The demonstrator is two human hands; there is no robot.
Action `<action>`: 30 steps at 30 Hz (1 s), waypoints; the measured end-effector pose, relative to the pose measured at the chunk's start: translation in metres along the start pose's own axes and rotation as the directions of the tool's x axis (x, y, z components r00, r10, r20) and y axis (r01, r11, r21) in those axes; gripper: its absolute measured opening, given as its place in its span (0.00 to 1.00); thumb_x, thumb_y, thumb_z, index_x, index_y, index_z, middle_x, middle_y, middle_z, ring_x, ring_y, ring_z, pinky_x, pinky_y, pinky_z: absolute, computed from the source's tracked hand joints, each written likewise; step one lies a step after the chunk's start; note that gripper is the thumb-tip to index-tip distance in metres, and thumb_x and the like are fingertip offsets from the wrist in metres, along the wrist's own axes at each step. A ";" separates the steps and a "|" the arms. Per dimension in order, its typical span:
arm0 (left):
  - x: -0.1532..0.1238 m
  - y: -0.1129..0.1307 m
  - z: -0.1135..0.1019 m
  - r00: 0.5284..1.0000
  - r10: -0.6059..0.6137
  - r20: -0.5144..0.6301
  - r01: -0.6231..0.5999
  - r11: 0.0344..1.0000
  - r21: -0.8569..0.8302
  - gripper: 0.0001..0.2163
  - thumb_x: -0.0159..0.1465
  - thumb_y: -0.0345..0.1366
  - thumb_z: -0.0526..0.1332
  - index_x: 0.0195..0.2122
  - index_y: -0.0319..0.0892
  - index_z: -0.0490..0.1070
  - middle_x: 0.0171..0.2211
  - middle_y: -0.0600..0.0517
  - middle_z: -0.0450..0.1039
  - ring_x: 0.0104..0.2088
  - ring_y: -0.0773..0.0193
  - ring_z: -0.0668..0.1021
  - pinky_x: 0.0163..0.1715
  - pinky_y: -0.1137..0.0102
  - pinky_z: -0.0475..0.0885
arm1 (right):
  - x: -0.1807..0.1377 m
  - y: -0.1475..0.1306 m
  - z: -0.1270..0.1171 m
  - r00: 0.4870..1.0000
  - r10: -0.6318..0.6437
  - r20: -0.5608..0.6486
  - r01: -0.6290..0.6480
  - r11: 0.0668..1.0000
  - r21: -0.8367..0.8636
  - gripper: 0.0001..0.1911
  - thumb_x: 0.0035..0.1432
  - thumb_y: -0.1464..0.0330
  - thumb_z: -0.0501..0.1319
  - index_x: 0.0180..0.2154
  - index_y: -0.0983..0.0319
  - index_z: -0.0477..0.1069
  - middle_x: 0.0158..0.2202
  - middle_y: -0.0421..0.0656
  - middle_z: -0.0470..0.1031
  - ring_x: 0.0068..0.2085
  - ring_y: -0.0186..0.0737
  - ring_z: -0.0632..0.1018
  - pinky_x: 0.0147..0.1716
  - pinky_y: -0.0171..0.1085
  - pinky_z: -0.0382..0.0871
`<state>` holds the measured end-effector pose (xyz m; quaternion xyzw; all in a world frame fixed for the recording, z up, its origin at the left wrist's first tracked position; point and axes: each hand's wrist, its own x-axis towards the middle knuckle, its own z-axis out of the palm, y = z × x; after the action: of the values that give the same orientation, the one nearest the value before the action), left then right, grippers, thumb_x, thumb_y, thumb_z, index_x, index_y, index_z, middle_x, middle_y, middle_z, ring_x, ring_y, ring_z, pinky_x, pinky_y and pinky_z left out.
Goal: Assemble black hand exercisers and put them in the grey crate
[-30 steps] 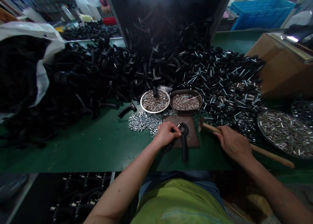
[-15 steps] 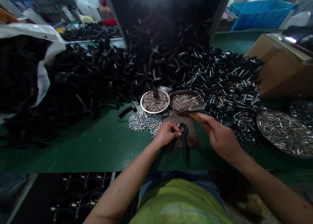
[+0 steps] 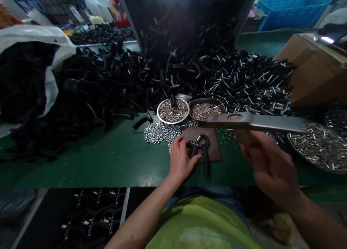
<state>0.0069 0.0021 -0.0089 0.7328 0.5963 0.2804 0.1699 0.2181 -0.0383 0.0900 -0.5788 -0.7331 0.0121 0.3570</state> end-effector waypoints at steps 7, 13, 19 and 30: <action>-0.015 -0.001 -0.001 0.984 -0.007 0.176 0.000 0.999 0.035 0.04 0.60 0.35 0.58 0.32 0.43 0.64 0.31 0.51 0.70 0.34 0.61 0.72 0.34 0.69 0.66 | -0.019 0.014 0.029 0.918 0.019 0.396 0.041 0.989 -0.144 0.18 0.64 0.68 0.48 0.54 0.57 0.64 0.41 0.44 0.79 0.36 0.40 0.80 0.33 0.37 0.75; -0.011 -0.002 0.001 0.983 -0.005 0.184 -0.003 0.999 0.043 0.04 0.59 0.35 0.59 0.31 0.43 0.63 0.31 0.52 0.70 0.33 0.63 0.72 0.32 0.70 0.64 | -0.022 0.013 0.025 0.980 -0.024 0.198 0.046 0.993 -0.109 0.18 0.64 0.69 0.47 0.53 0.58 0.64 0.38 0.44 0.79 0.34 0.39 0.80 0.32 0.36 0.74; -0.008 -0.001 -0.002 0.975 -0.020 0.220 0.009 0.999 0.050 0.04 0.58 0.35 0.59 0.31 0.43 0.64 0.31 0.52 0.71 0.32 0.63 0.73 0.31 0.71 0.63 | -0.011 0.024 0.037 0.922 0.112 0.371 -0.052 0.984 -0.168 0.20 0.65 0.68 0.47 0.57 0.56 0.60 0.50 0.42 0.75 0.42 0.40 0.79 0.38 0.38 0.74; -0.004 -0.021 -0.030 0.973 -0.117 0.198 0.110 0.993 0.045 0.07 0.56 0.39 0.59 0.26 0.43 0.62 0.23 0.56 0.68 0.24 0.67 0.70 0.25 0.74 0.58 | -0.038 0.070 0.052 0.982 0.062 0.177 0.024 0.894 -0.448 0.20 0.64 0.64 0.50 0.57 0.57 0.63 0.38 0.42 0.78 0.32 0.36 0.78 0.29 0.34 0.67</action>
<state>-0.0285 0.0006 0.0016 0.7248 0.6216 0.1850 0.2327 0.2515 -0.0271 0.0023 -0.6489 -0.7405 -0.0995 0.1437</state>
